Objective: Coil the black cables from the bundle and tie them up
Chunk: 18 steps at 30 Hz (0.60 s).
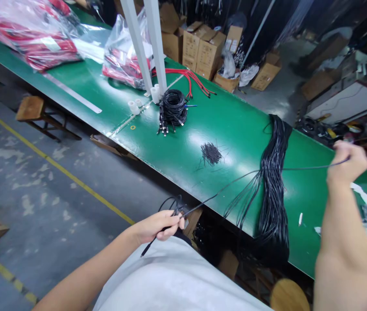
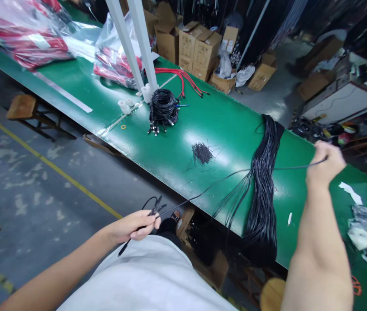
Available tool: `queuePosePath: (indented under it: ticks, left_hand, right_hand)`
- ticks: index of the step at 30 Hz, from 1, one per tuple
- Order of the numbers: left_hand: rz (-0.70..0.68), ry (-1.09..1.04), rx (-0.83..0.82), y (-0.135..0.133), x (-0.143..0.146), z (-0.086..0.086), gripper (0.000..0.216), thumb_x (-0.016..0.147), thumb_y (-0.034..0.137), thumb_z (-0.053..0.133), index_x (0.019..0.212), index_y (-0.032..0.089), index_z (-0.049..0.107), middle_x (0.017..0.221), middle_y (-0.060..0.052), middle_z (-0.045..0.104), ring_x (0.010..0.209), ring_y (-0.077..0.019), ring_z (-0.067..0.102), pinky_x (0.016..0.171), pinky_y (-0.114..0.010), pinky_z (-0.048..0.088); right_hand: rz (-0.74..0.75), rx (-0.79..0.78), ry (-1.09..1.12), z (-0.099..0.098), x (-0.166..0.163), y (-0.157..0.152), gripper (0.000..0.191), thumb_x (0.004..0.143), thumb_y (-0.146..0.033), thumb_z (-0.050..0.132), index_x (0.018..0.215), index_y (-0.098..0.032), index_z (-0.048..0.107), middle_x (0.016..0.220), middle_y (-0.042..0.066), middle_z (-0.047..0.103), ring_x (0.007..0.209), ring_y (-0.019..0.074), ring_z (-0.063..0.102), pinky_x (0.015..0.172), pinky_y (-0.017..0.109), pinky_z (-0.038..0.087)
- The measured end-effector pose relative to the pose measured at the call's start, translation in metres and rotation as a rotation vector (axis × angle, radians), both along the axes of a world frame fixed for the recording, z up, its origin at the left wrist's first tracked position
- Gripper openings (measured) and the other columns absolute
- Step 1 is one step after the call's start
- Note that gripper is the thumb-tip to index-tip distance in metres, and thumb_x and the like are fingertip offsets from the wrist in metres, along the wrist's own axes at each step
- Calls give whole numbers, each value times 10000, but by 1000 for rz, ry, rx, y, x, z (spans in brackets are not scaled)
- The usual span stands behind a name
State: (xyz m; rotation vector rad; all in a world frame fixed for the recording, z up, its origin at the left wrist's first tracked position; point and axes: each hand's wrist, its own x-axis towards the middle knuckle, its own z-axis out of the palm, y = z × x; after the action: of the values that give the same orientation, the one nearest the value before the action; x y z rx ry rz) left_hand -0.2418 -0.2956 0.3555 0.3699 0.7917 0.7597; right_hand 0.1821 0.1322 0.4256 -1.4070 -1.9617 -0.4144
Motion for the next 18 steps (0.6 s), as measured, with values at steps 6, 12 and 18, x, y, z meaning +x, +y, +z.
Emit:
queuePosePath:
  ticks: [6,12,18]
  left_hand:
    - [226,161,9,15,-11,-10,413,859,538,657,896,135,579,668,-4,644,358,-1,308,376,-176,167]
    - [156,235,209,118,66,-50,384,889,506,615,939,127,582,1293,-200,607,639,-87,645,408,-180,311]
    - [72,175,290,187,124,-67,318,970,483,452,945,167,482,909,-57,662,469,-48,528,425,-198,318]
  right_hand:
    - [286,-565,23,-64,-54,-149,272,914,-418,484,956,-277,712,1057,108,737,1043,300,688,976,464,525]
    - [327,-892,-54,-78,-132,-197,314,927,-371,454,1093,-265,699,1136,64,727,1090,278,679,989,449,522]
    - [535,-1255,-3,-74,-131,-163,318,925,-396,475,1117,-252,683,1003,52,743,957,236,700,910,406,542]
